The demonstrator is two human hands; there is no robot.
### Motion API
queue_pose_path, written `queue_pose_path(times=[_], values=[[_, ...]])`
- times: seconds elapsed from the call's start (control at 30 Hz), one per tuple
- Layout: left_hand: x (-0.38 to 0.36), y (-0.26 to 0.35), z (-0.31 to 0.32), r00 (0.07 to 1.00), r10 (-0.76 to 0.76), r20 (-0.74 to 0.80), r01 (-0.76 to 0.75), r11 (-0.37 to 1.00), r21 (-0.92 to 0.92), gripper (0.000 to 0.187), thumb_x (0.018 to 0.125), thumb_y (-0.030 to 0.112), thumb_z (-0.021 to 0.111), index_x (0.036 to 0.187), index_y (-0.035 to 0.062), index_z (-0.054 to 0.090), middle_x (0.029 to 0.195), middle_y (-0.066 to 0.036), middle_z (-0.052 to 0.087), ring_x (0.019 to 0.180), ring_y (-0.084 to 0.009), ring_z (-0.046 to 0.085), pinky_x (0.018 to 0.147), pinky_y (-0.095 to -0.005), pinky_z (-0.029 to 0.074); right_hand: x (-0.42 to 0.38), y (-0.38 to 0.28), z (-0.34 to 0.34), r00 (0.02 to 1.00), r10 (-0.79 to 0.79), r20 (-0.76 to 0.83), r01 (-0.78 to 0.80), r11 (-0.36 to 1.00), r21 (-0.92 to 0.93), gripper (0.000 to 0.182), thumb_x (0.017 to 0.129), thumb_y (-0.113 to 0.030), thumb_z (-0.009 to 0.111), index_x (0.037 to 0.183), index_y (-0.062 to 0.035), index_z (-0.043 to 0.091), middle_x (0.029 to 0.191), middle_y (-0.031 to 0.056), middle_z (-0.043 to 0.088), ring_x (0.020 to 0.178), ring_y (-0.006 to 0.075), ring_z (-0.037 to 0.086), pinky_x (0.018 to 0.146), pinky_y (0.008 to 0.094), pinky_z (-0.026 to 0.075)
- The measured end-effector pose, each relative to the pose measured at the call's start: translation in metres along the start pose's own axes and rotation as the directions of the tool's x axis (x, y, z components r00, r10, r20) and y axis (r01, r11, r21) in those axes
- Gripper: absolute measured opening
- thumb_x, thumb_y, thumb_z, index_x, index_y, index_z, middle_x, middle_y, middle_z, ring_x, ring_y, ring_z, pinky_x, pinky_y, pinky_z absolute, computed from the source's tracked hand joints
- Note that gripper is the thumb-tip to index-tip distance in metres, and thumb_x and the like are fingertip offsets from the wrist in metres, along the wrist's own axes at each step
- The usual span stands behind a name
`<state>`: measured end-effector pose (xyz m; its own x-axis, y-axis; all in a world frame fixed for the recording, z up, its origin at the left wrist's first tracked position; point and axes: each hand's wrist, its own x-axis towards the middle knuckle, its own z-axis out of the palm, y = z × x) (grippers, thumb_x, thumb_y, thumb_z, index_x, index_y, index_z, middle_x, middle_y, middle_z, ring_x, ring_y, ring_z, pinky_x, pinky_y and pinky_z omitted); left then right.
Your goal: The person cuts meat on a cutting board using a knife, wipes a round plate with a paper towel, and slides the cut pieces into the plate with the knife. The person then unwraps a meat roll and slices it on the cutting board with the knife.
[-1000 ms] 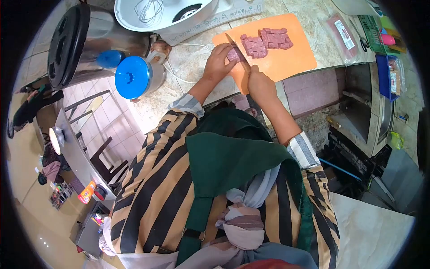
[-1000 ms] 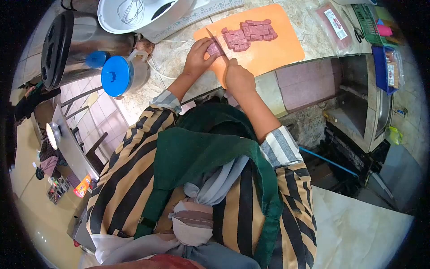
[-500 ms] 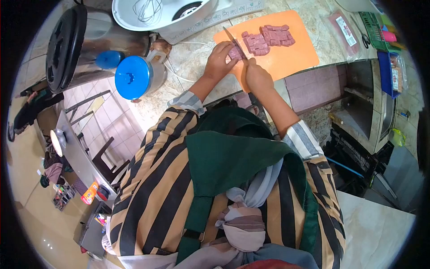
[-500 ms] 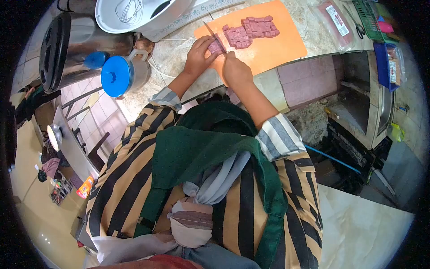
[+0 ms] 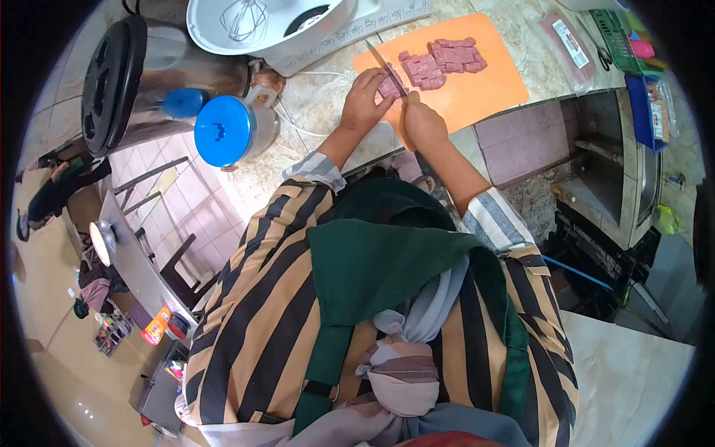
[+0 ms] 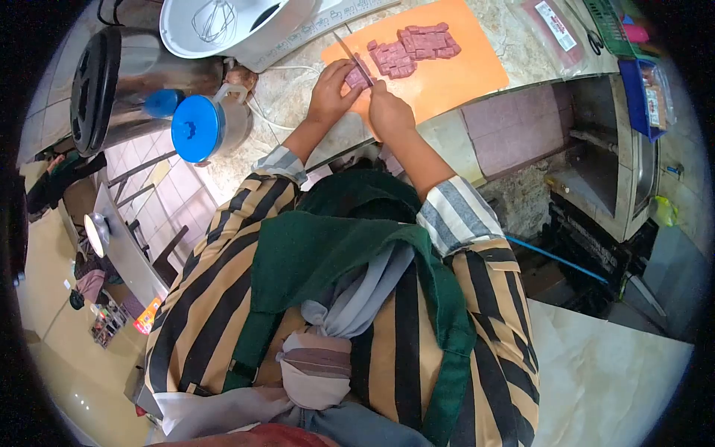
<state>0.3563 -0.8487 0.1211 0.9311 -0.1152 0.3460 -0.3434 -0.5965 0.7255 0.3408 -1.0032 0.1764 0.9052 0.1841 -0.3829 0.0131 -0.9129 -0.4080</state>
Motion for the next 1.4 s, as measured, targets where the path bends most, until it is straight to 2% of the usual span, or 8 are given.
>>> queue_pose_path(times=[0.23,0.43,0.6,0.73,0.83,0.93,1.0,1.4], values=[[-0.003,0.000,0.000,1.000,-0.026,0.008,0.026,0.999,0.022,0.046,0.075,0.021,0.076,0.113,-0.0008,0.062,0.116,-0.016,0.060,0.111,-0.0338,0.056,0.096,-0.0397,0.046,-0.020,0.009,-0.007,0.992,0.065,0.108,-0.060,0.997,-0.046,0.021,0.096,-0.017,0.039,0.104,0.0012,0.046,0.086,0.0289,0.067,0.081,0.0441,0.067,0.072,0.0529,0.052],[-0.003,0.000,0.001,1.000,-0.002,-0.009,0.002,0.999,0.035,0.047,0.075,0.019,0.076,0.115,-0.0006,0.062,0.119,-0.016,0.060,0.111,-0.0333,0.058,0.096,-0.0390,0.047,-0.003,0.009,0.007,0.999,-0.007,-0.033,0.006,0.999,-0.036,0.020,0.096,-0.018,0.039,0.102,-0.0003,0.046,0.083,0.0275,0.067,0.078,0.0436,0.068,0.069,0.0531,0.052],[-0.002,-0.002,0.001,1.000,-0.026,0.008,0.026,1.000,0.017,0.047,0.075,0.022,0.076,0.113,-0.0003,0.062,0.119,-0.015,0.058,0.113,-0.0336,0.055,0.098,-0.0401,0.045,-0.028,0.017,0.002,0.993,0.068,0.091,-0.064,0.997,-0.053,0.020,0.095,-0.017,0.039,0.104,0.0004,0.046,0.084,0.0286,0.067,0.080,0.0437,0.067,0.070,0.0519,0.053],[-0.004,-0.002,0.002,1.000,-0.027,0.012,0.026,0.999,0.026,0.047,0.075,0.023,0.076,0.114,-0.0002,0.061,0.120,-0.016,0.058,0.114,-0.0338,0.054,0.098,-0.0402,0.045,-0.018,0.015,0.001,0.995,0.050,0.082,-0.046,0.998,-0.050,0.019,0.095,-0.015,0.040,0.102,0.0007,0.046,0.083,0.0286,0.067,0.079,0.0437,0.067,0.069,0.0525,0.052],[-0.003,-0.001,0.000,1.000,-0.023,0.011,0.023,0.999,0.024,0.048,0.076,0.023,0.076,0.115,-0.0002,0.061,0.120,-0.016,0.058,0.115,-0.0336,0.054,0.099,-0.0400,0.045,0.000,0.010,0.005,0.991,-0.104,-0.079,0.101,0.994,-0.042,0.017,0.094,-0.015,0.042,0.099,0.0004,0.045,0.081,0.0278,0.067,0.077,0.0435,0.068,0.068,0.0535,0.052],[-0.003,0.000,-0.002,1.000,-0.011,0.007,0.010,0.998,0.054,0.048,0.077,0.023,0.077,0.116,-0.0003,0.062,0.123,-0.015,0.058,0.115,-0.0328,0.056,0.098,-0.0387,0.046,-0.008,0.012,0.004,0.993,-0.081,-0.083,0.078,0.996,-0.036,0.015,0.094,-0.014,0.042,0.098,0.0000,0.045,0.079,0.0271,0.067,0.074,0.0431,0.068,0.066,0.0540,0.052],[-0.004,0.000,0.000,1.000,-0.029,0.009,0.029,0.997,0.068,0.048,0.077,0.023,0.077,0.116,-0.0005,0.062,0.123,-0.015,0.058,0.115,-0.0330,0.055,0.098,-0.0389,0.046,-0.026,0.021,0.004,1.000,-0.004,0.011,0.005,0.998,-0.062,0.016,0.094,-0.014,0.042,0.099,0.0002,0.045,0.078,0.0267,0.067,0.073,0.0431,0.067,0.065,0.0538,0.052],[-0.003,0.007,-0.003,0.998,-0.063,0.006,0.063,0.998,0.010,0.052,0.077,0.022,0.076,0.121,0.0001,0.059,0.126,-0.017,0.057,0.117,-0.0335,0.054,0.101,-0.0383,0.044,-0.014,0.028,-0.005,0.999,0.009,-0.031,-0.011,0.998,-0.059,0.021,0.095,-0.021,0.046,0.099,-0.0003,0.044,0.077,0.0275,0.066,0.073,0.0439,0.067,0.065,0.0533,0.052]])
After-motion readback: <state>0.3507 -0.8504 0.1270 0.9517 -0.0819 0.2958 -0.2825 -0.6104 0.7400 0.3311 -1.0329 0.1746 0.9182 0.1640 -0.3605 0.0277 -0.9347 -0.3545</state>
